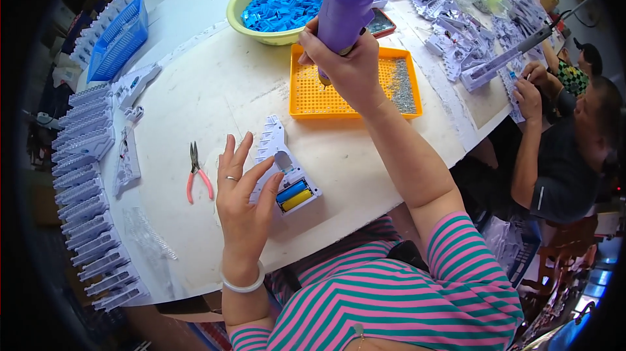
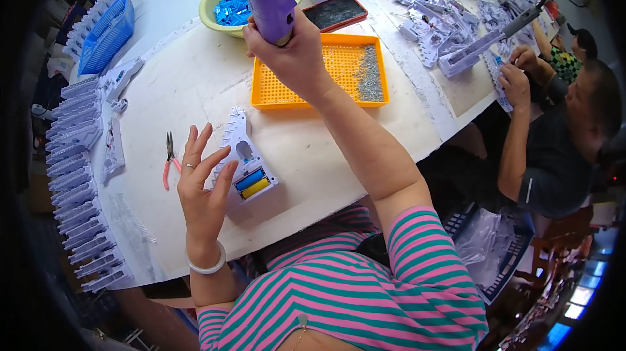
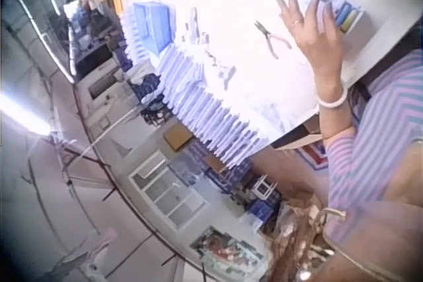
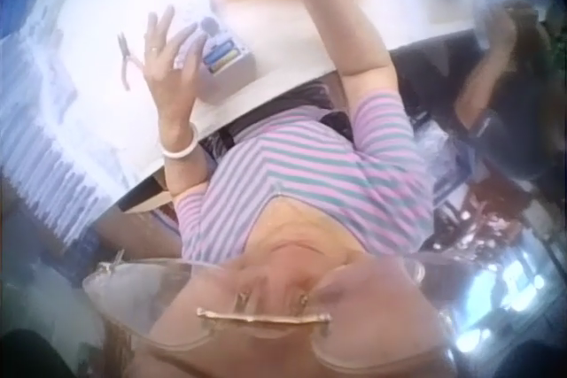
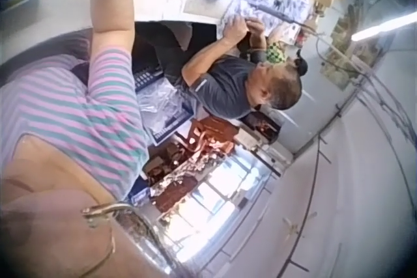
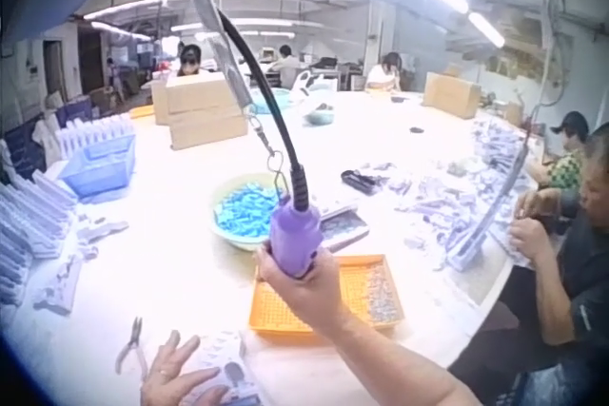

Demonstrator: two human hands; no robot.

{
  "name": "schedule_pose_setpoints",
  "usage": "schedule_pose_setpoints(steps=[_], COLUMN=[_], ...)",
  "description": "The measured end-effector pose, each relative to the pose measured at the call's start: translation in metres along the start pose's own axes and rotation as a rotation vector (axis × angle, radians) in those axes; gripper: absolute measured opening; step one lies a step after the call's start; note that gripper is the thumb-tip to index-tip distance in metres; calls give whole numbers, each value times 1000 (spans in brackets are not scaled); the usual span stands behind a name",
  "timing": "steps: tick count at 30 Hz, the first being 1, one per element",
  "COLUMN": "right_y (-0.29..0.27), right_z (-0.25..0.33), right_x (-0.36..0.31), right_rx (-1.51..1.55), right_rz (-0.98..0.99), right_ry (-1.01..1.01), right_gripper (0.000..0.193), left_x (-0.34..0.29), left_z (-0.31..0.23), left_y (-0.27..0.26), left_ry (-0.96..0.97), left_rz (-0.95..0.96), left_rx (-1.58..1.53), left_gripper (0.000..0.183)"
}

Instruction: The person assembles a plastic toy gun by fitting internal circuits, toy gun shells, and batteries into plastic components, then seals the assembly with a hot glue gun.

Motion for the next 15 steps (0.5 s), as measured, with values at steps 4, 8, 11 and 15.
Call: schedule_pose_setpoints(steps=[4, 8, 11, 15], right_y=[-1, -2, -5, -1], right_z=[0, 1, -2, 4], right_x=[0, -3, -3, -2], right_rx=[-23, -1, -9, -37], right_rz=[-8, -5, 15, 64], right_ry=[54, 105, 104, 150], right_gripper=[14, 13, 17, 22], left_x=[4, 7, 10, 16], left_z=[3, 3, 8, 7], left_y=[4, 5, 6, 7], left_ry=[-14, -1, 9, 16], left_rz=[22, 42, 43, 59], left_rx=[0, 17, 21, 62], left_gripper=[22, 22, 22, 23])
Point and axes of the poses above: each hand's wrist, its own x-axis towards the middle knuckle, its own y-axis out of the palm, z = x × y, the point moved 4 cm from there along x, towards the middle knuckle, and after that the axes turned 12 degrees about -x, right-handed, at the moved point
